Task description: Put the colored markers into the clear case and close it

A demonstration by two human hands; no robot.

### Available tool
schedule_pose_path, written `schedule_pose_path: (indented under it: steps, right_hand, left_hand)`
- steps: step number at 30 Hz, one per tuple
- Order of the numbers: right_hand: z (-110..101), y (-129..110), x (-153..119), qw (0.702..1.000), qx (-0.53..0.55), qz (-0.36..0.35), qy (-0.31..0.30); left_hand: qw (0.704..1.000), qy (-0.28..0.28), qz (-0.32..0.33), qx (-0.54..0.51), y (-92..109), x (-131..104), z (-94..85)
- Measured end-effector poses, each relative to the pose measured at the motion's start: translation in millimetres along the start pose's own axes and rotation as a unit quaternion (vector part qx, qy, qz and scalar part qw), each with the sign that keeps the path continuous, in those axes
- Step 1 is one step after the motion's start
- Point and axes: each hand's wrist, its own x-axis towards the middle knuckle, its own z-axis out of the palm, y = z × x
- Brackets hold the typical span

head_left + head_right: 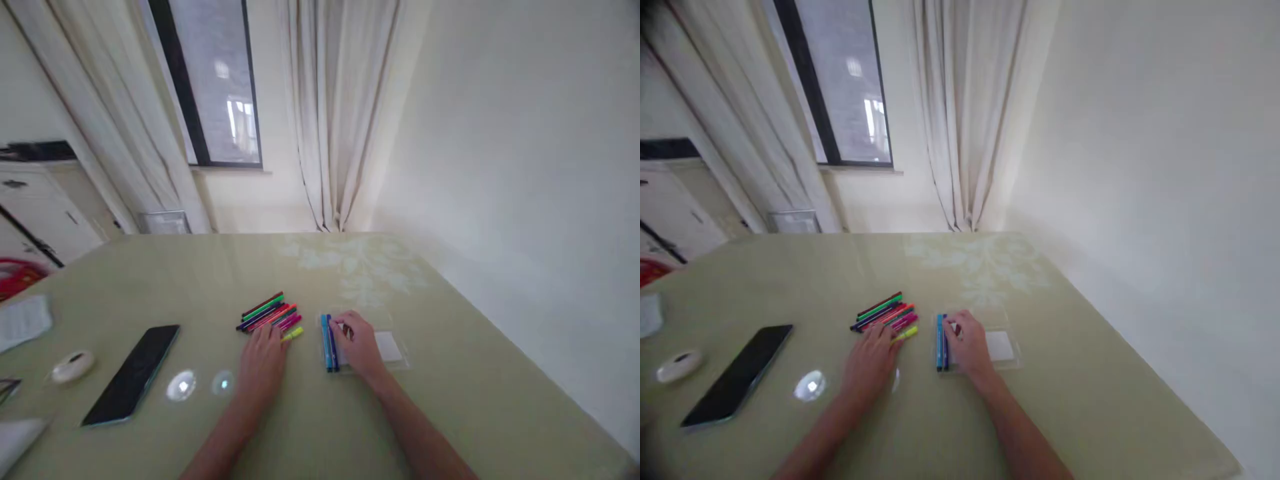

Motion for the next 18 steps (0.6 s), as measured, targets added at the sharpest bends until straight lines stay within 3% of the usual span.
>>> schedule_pose_path:
  steps: [4, 8, 12, 18]
  right_hand:
    - [-1.1, -6.6, -0.8, 0.999, 0.032, 0.024, -0.007]
    - [2.2, -17.7, -3.8, 0.977, 0.176, 0.096, -0.075]
    - [2.7, -21.8, -1.9, 0.94, 0.294, 0.145, -0.09]
    - [-6.2, -17.5, 6.5, 0.924, 0.337, 0.179, -0.004]
  left_hand:
    - [0.983, -0.019, -0.001, -0.182, 16.3, 4.6, -9.2]
    - [0.938, -0.089, -0.031, -0.334, 33.8, 0.6, -13.4]
    - [0.916, -0.116, -0.008, -0.385, 45.3, -6.0, -13.9]
    - [0.918, -0.089, 0.016, -0.386, 49.9, -10.0, -12.9]
